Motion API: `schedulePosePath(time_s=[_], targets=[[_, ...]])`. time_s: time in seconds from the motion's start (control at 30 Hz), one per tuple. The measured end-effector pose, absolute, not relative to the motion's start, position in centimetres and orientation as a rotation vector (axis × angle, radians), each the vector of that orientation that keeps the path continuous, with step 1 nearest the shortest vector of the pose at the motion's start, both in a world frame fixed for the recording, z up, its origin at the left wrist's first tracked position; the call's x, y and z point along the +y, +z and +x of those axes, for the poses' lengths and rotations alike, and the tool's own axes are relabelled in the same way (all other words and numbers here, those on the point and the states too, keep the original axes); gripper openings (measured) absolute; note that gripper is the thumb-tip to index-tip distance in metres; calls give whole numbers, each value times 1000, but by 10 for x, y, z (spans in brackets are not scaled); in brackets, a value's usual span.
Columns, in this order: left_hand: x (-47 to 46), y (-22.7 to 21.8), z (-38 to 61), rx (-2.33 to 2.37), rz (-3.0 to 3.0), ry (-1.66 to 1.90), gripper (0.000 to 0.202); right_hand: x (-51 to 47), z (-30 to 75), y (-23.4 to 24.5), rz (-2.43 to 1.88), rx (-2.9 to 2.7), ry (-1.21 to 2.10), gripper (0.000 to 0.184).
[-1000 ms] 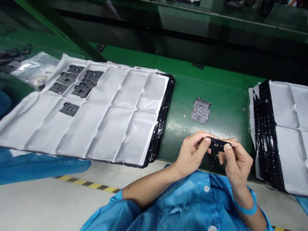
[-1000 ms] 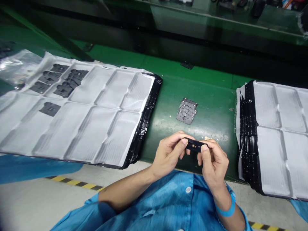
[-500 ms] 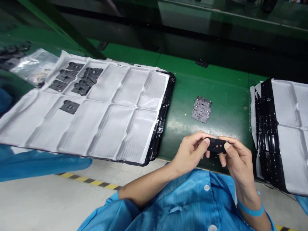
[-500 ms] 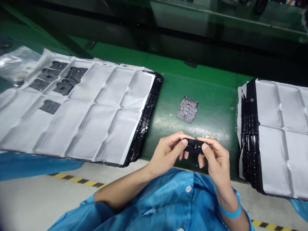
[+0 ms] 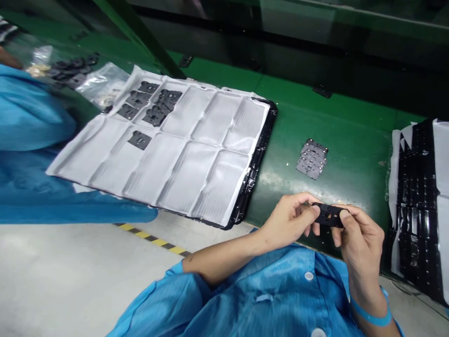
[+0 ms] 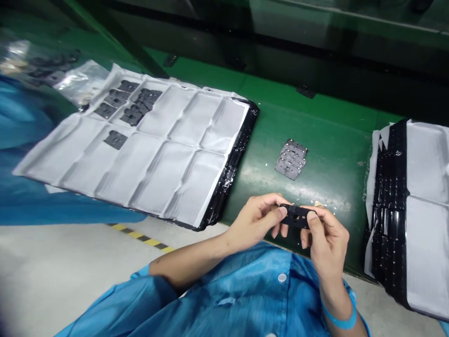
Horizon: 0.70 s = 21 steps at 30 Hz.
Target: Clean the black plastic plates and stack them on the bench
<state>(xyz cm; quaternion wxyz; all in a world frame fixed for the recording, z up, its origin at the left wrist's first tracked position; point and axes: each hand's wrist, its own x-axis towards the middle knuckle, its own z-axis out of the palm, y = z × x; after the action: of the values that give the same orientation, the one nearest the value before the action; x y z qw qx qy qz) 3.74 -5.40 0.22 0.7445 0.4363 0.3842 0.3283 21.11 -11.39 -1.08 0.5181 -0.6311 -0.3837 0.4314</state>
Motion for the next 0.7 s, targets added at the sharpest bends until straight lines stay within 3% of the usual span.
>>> schedulePosePath(time_s=[0.37,0.7], targets=[[-43,2,26,908,873,649,20,-113,199,-9,-1572,-1110,863,25],[-48,4,26,893,878,661,23,-118,195,-12,-1530,-1078,930,22]])
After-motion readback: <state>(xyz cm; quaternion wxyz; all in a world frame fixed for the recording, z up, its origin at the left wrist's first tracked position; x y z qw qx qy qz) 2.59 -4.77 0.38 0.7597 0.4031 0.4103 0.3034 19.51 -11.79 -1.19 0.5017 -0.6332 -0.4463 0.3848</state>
